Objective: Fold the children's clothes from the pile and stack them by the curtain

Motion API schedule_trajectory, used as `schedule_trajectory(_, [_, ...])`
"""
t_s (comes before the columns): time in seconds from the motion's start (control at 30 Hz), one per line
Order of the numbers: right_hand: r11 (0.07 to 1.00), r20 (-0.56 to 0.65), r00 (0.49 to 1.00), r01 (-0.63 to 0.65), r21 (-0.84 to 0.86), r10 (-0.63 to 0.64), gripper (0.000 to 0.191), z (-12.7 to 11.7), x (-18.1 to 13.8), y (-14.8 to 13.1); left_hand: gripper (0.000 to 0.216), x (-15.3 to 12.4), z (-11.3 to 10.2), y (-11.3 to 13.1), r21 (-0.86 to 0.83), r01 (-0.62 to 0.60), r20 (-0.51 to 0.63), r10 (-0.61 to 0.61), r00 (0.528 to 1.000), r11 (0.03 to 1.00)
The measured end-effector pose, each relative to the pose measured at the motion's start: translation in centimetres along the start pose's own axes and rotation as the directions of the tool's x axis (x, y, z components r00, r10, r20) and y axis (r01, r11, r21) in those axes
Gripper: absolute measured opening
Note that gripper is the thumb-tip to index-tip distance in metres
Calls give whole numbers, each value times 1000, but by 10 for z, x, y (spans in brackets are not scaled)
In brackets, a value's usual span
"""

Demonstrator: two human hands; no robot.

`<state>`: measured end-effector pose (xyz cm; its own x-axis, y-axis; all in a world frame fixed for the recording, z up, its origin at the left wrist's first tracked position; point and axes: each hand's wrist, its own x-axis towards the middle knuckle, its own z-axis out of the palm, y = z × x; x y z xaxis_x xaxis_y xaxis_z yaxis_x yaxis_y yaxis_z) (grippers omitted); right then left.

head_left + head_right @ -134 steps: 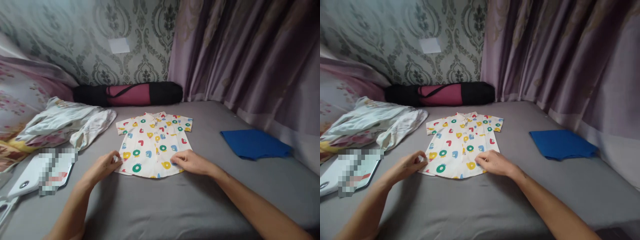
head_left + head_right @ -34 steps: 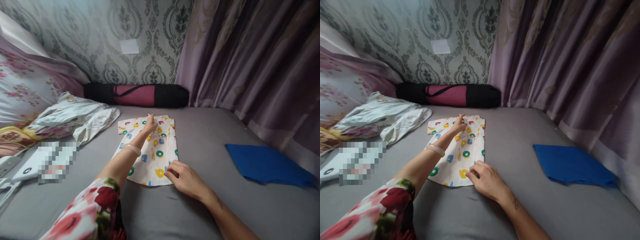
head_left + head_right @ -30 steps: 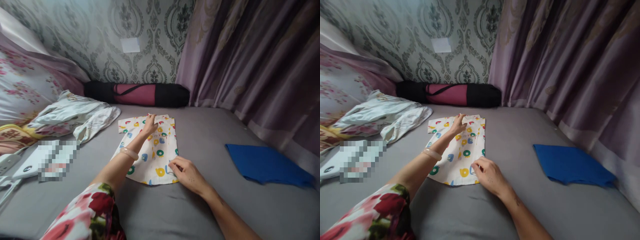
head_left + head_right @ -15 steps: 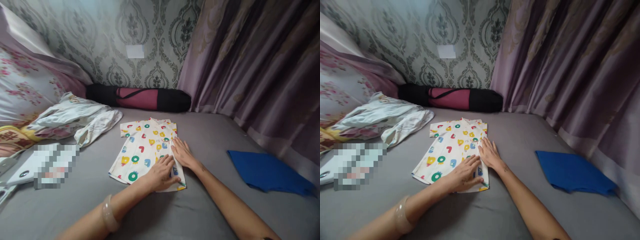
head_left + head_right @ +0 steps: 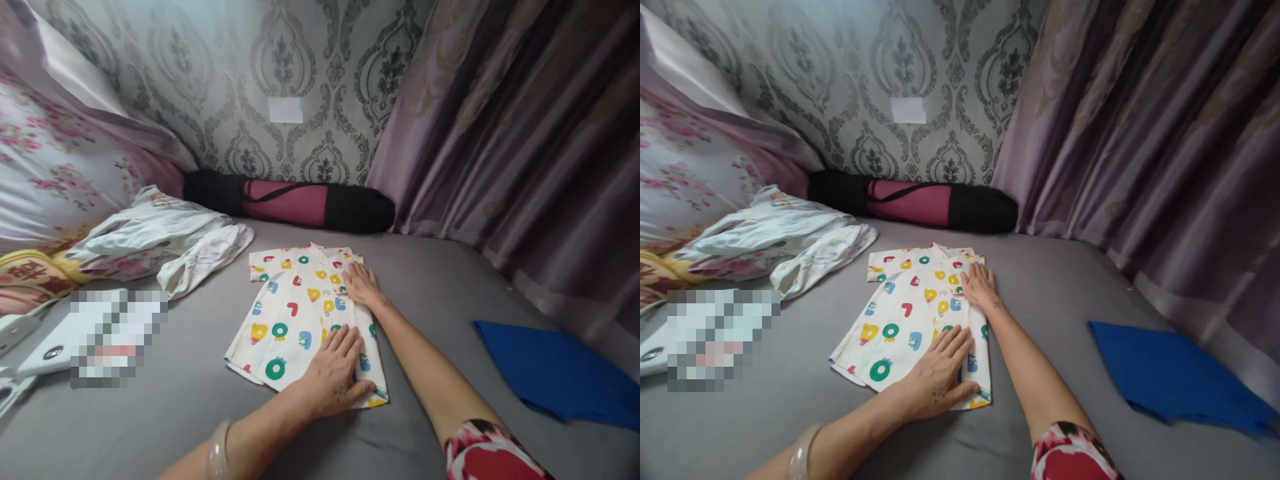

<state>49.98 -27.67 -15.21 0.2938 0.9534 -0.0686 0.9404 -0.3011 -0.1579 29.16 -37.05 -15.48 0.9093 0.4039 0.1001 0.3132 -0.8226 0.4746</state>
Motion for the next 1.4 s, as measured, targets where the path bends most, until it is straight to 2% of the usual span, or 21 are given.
schedule_trajectory(0.13, [995,-3,996,-88,35,88,67,2,20,-6,77,-1,1,1,-12,-13,-15,13,1000,1000])
schedule_trajectory(0.23, [992,-77,989,-127,24,129,68,9,24,-12,74,-2,-3,2,-16,-11,-25,11,1000,1000])
schedule_trajectory(0.33, [992,-137,983,-122,-19,118,66,16,23,-16,71,-2,-7,3,-16,-3,-18,2,1000,1000])
schedule_trajectory(0.5, [992,-109,986,-126,-1,125,65,14,23,-15,59,-2,-13,3,-35,-1,-67,-1,998,999])
schedule_trajectory(0.63, [990,-61,988,-140,24,141,64,4,27,-17,47,-2,-17,-2,-33,63,-141,-67,988,997])
schedule_trajectory(0.77, [995,-109,989,-98,30,101,66,0,36,-26,43,-1,-14,-13,44,132,-200,-121,972,990])
schedule_trajectory(1.07, [996,-103,991,-89,-21,87,67,20,47,-34,52,-3,-12,-15,118,195,-106,-183,977,974])
schedule_trajectory(1.23, [996,-97,991,-88,-1,87,67,18,47,-33,53,-2,-12,-15,108,203,-99,-193,976,973])
schedule_trajectory(1.4, [996,-32,996,-76,52,78,67,9,51,-29,53,-2,-9,-17,109,202,-102,-191,976,973])
